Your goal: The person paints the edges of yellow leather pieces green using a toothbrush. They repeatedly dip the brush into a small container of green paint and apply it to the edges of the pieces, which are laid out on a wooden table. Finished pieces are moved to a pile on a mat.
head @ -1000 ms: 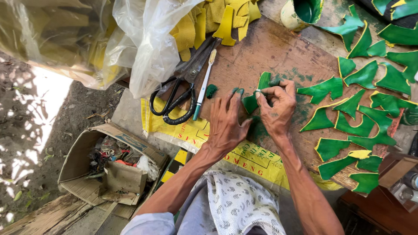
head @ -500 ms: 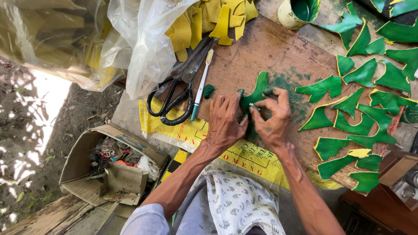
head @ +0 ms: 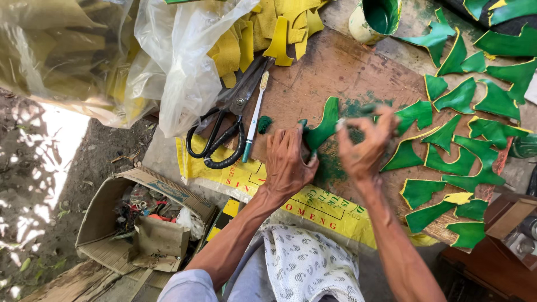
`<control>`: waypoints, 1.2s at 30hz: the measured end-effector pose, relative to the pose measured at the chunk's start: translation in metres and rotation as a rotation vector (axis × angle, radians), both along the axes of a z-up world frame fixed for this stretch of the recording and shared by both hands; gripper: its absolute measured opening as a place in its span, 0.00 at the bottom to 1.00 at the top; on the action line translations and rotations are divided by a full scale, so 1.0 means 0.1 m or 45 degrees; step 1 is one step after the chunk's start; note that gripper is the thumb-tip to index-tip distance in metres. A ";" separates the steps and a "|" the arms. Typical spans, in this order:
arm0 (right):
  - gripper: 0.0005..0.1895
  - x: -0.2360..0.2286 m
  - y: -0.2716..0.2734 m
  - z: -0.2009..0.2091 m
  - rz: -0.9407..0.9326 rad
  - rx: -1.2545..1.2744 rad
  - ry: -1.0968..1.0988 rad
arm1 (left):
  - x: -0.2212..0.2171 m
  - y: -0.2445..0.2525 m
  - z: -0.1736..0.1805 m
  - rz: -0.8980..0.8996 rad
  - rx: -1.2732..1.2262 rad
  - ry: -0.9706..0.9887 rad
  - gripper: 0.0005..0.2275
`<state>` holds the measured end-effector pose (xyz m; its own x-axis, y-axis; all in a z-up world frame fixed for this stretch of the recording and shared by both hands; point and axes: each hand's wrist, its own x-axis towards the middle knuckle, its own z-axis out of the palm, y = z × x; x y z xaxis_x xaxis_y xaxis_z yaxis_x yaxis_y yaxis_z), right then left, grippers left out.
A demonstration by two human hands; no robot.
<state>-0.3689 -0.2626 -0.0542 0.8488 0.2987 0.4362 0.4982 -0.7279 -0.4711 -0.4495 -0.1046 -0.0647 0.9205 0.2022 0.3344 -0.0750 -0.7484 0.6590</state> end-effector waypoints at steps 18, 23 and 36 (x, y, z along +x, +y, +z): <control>0.08 0.04 0.15 -0.13 0.104 0.012 0.029 | 0.02 -0.03 -0.05 -0.003 -0.028 0.008 0.34; 0.09 0.21 -0.02 -0.18 -0.045 -0.042 -0.098 | -0.02 -0.02 -0.04 -0.015 -0.023 0.013 0.31; 0.09 0.10 -0.31 0.07 -0.152 0.000 -0.049 | 0.07 0.21 -0.05 -0.227 -0.065 0.050 0.31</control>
